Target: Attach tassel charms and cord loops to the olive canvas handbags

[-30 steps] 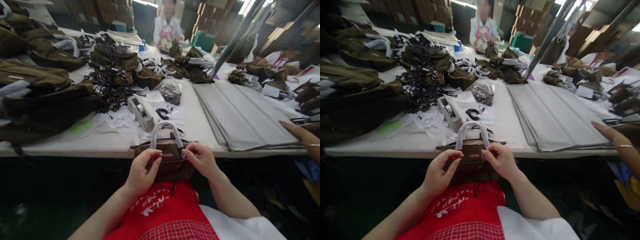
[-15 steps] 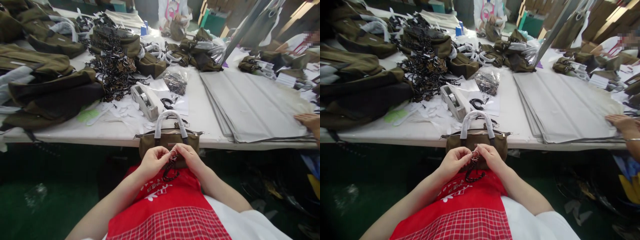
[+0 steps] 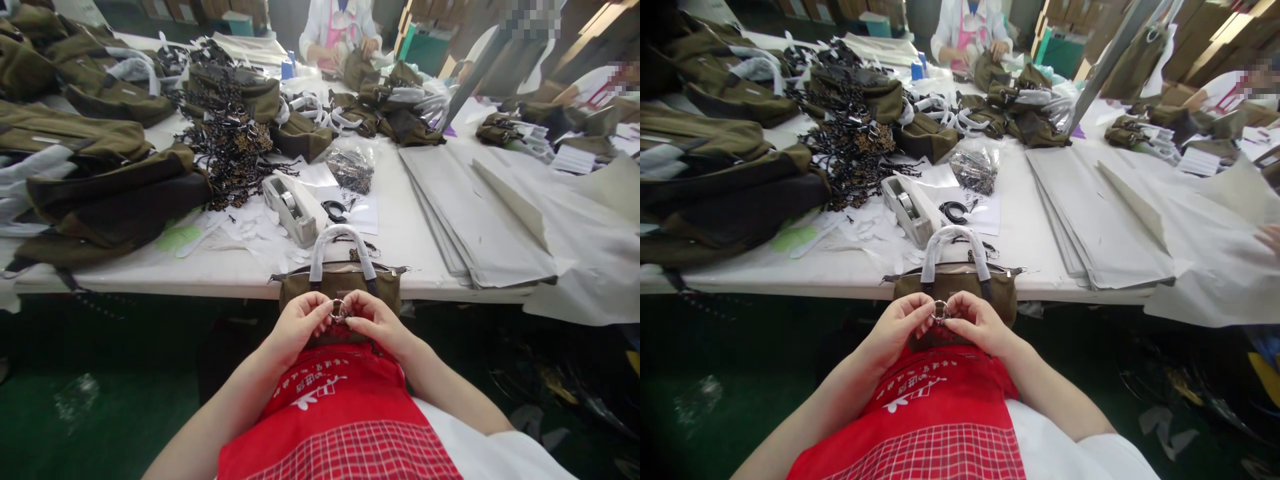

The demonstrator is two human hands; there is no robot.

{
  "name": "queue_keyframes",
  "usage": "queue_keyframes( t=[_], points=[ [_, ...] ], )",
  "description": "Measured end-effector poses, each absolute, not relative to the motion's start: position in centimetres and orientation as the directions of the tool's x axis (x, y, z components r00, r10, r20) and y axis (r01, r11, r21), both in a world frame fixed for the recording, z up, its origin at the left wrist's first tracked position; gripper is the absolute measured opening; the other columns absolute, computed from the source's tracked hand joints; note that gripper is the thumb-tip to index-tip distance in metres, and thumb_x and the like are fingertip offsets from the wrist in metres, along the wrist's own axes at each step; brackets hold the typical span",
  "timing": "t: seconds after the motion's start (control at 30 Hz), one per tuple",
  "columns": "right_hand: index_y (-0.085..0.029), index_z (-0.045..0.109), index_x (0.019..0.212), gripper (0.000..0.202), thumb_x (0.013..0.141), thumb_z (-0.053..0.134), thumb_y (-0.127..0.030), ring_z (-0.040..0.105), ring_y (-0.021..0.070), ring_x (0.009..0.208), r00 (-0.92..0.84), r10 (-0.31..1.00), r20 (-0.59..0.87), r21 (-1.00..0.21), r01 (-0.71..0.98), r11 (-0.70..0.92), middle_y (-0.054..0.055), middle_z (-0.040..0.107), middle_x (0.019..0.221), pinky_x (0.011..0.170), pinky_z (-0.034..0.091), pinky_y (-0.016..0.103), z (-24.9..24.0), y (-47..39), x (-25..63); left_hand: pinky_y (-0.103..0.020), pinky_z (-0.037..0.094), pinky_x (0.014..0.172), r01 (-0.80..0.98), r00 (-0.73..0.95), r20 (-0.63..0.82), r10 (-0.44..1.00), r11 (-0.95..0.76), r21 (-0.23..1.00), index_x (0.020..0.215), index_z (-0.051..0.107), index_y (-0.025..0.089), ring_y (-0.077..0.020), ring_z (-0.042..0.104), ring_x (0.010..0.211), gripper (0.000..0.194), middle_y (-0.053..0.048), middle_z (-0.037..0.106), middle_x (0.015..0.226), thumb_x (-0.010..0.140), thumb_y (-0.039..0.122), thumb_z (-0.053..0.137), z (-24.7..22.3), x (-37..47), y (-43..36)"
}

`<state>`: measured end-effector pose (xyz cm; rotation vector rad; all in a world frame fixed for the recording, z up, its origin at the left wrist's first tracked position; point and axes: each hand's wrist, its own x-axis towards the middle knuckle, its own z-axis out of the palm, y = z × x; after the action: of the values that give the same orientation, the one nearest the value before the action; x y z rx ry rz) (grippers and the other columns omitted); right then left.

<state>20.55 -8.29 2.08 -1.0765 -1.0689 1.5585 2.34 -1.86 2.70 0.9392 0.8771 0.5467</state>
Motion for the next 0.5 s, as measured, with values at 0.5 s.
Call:
queue_keyframes(
  t=[0.5],
  points=[
    [-0.017,0.069,0.079,0.03,0.074,0.08,-0.044,0.057,0.0104,0.06,0.043,0.958,-0.282,-0.909,-0.33,-0.253,0.001,0.068,0.073,0.056,0.048,0.022,1.53,-8.1,19.92,-0.02,0.038,0.05,-0.08,0.58,-0.321,0.749,0.444,0.892,0.084,0.07,0.013,-0.0077,0.05,0.052,0.039,-0.001,0.064,0.064,0.072,0.05,0.077,3.01,2.28,-2.2]
  ],
)
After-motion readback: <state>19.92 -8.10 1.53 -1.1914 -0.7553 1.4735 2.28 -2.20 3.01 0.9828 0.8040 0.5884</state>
